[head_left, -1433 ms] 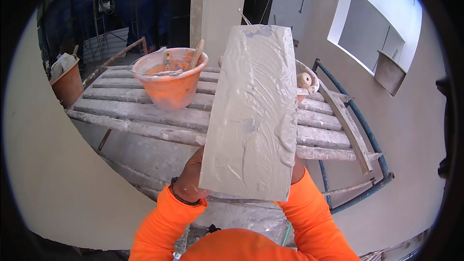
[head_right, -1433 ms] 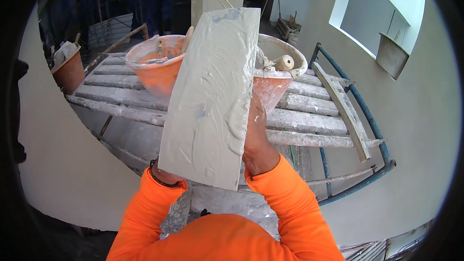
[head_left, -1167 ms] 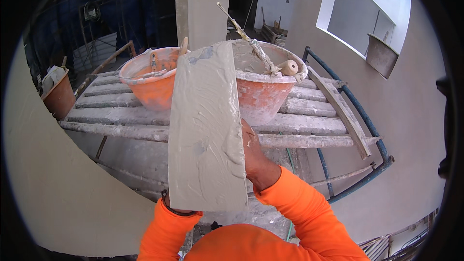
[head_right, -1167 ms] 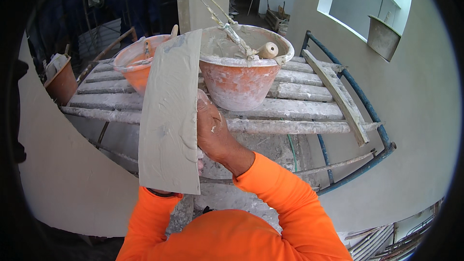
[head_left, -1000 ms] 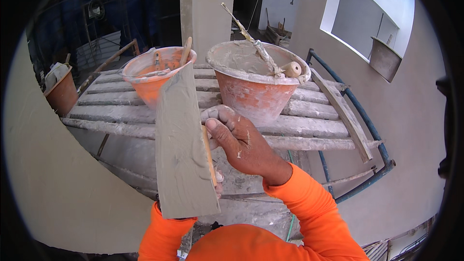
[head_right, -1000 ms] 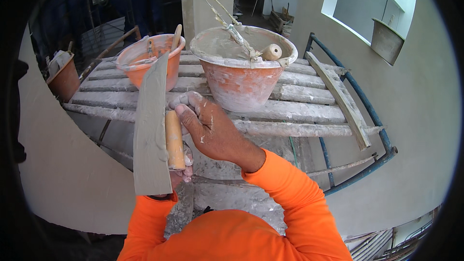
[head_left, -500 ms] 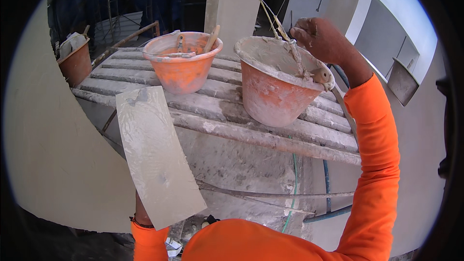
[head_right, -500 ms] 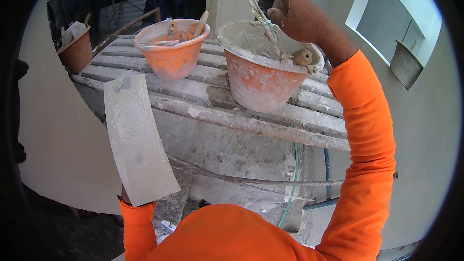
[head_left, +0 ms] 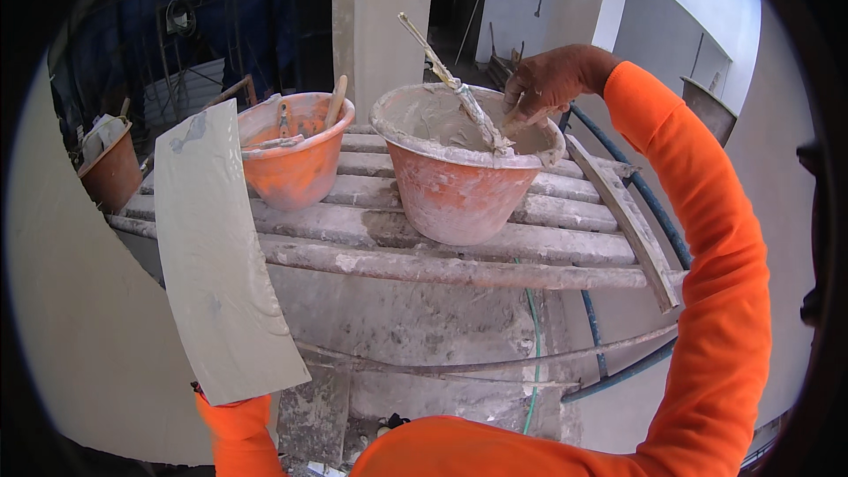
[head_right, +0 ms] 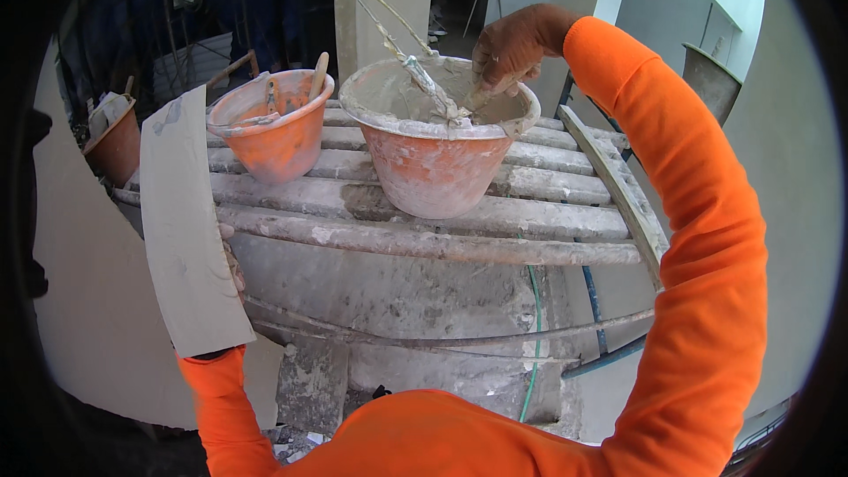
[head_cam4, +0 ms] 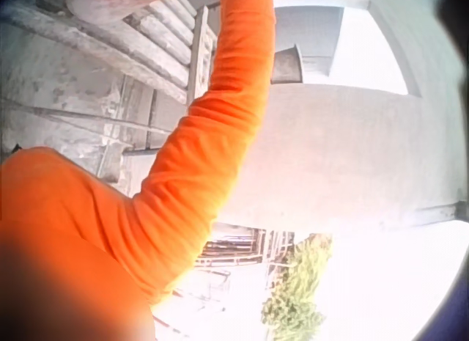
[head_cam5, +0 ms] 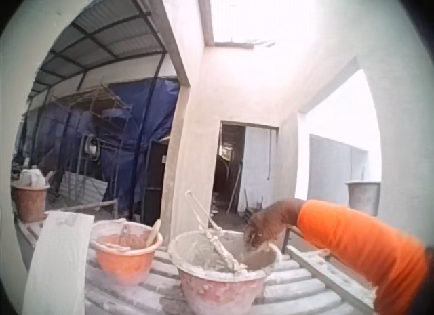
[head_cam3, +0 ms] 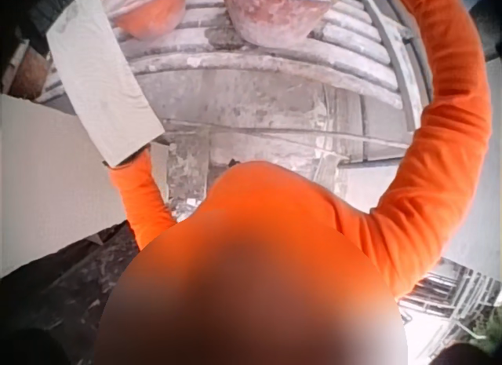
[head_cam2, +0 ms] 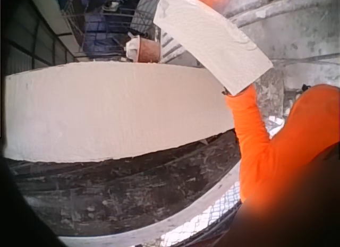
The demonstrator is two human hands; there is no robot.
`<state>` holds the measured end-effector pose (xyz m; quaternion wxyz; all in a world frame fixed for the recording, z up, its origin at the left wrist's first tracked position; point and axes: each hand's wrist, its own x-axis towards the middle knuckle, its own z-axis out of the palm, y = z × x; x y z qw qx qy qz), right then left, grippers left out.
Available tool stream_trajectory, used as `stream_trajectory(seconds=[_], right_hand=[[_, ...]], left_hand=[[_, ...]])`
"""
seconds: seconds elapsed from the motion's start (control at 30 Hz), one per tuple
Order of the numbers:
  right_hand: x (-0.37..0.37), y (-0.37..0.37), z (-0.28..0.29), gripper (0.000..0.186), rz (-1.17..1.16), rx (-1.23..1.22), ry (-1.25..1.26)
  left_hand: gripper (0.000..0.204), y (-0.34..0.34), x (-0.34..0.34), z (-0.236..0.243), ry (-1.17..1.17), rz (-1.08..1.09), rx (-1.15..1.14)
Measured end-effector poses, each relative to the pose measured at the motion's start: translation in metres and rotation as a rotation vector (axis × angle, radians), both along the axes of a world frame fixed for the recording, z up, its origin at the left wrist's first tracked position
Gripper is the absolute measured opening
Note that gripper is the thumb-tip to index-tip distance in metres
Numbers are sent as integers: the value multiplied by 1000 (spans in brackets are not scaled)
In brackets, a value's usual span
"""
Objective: The person scoops plaster from a bucket with a trowel and applies it to a wall section using a trowel. They smooth the surface repeatedly, then move to a different wall area and continue applying and smoothing plaster.
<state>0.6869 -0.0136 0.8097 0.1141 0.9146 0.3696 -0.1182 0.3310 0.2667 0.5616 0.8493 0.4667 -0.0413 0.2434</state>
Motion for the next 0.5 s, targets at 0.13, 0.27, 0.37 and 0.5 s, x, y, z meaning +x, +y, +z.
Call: stream_trajectory(seconds=[0.13, 0.27, 0.37, 0.5], right_hand=[[-17, -48, 28, 42, 82, -9, -289], [-28, -113, 17, 39, 24, 261, -460], [-33, -161, -26, 41, -77, 514, -618], [-40, -196, -82, 43, -45, 1013, -405]], left_hand=[[60, 5, 32, 45, -39, -120, 58], [57, 5, 90, 93, -92, -290, 49], [56, -11, 129, 117, -127, -407, -2], [55, -40, 163, 121, -13, -167, -101]])
